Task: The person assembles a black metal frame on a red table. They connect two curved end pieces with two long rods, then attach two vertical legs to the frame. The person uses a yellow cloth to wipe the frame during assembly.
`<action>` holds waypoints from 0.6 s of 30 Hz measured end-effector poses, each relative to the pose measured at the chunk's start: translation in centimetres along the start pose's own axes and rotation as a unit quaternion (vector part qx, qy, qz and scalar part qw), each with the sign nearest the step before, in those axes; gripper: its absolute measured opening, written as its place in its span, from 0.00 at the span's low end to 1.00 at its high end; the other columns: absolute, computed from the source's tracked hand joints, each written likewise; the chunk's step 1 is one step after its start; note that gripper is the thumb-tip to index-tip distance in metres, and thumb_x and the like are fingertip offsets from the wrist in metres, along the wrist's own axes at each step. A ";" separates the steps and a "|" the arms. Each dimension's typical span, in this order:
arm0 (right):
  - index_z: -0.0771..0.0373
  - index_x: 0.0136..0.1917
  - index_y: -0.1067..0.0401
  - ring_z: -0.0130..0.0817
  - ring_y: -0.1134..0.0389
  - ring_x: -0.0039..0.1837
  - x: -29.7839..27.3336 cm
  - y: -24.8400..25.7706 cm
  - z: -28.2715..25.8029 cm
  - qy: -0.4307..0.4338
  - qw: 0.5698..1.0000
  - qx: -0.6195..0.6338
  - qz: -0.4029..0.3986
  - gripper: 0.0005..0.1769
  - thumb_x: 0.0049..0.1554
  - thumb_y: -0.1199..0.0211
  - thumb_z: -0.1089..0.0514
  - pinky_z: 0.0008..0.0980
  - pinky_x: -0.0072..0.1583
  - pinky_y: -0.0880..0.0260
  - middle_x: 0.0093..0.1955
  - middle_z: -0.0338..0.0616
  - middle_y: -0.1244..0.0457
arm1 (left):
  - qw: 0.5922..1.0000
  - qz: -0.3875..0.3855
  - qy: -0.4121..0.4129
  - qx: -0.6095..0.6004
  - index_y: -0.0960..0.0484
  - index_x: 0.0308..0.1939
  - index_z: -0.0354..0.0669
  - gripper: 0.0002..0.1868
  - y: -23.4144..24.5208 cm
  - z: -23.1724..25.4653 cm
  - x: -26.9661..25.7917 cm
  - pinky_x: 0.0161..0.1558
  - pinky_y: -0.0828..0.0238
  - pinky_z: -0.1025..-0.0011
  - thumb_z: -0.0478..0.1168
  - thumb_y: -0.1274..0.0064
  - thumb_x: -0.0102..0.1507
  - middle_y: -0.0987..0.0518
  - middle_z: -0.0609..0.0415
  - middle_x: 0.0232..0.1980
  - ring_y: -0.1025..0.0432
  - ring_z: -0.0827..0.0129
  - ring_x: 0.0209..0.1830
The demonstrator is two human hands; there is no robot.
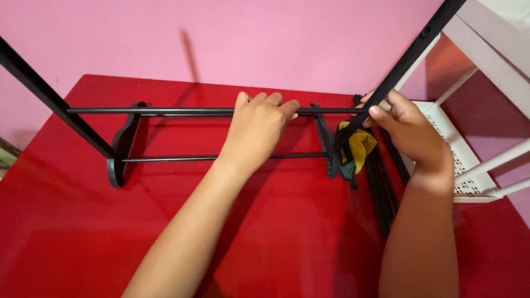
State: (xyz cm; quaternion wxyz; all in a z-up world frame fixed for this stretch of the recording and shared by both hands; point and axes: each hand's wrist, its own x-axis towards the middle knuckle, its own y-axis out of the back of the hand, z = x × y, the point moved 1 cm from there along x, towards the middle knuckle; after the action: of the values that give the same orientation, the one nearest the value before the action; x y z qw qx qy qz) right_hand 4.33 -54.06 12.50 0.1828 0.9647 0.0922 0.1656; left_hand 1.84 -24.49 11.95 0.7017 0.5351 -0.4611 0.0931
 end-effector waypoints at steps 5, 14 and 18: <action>0.63 0.65 0.31 0.25 0.33 0.55 0.2 0.2 0.3 0.010 1.000 0.011 -0.011 0.15 0.66 0.45 0.57 0.29 0.61 0.31 0.52 0.35 0.33 | 1.000 0.006 0.001 0.001 0.15 0.46 0.50 0.07 -0.6 -0.2 0.1 0.37 0.45 0.59 0.43 0.43 0.65 0.25 0.56 0.30 0.30 0.64 0.32; 0.64 0.65 0.28 0.26 0.31 0.56 0.1 0.0 -0.4 -0.008 1.000 -0.025 0.010 0.17 0.65 0.42 0.58 0.29 0.62 0.30 0.53 0.38 0.31 | 1.000 0.015 -0.008 0.013 0.15 0.45 0.50 0.08 -1.1 -0.2 0.1 0.38 0.43 0.60 0.42 0.43 0.64 0.25 0.57 0.30 0.29 0.64 0.32; 0.65 0.65 0.28 0.24 0.31 0.54 0.0 -0.1 -0.9 0.015 1.000 -0.012 -0.018 0.17 0.64 0.41 0.61 0.26 0.60 0.30 0.51 0.37 0.31 | 0.999 0.023 -0.020 0.014 0.15 0.45 0.49 0.07 -1.3 -0.1 0.2 0.38 0.42 0.60 0.42 0.43 0.64 0.24 0.57 0.31 0.29 0.64 0.32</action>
State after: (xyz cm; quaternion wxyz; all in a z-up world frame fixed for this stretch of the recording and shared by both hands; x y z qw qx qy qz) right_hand 4.06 -53.70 13.24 0.1956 0.9582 0.1101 0.1774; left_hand 2.82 -24.96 11.25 0.6825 0.5356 -0.4861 0.1050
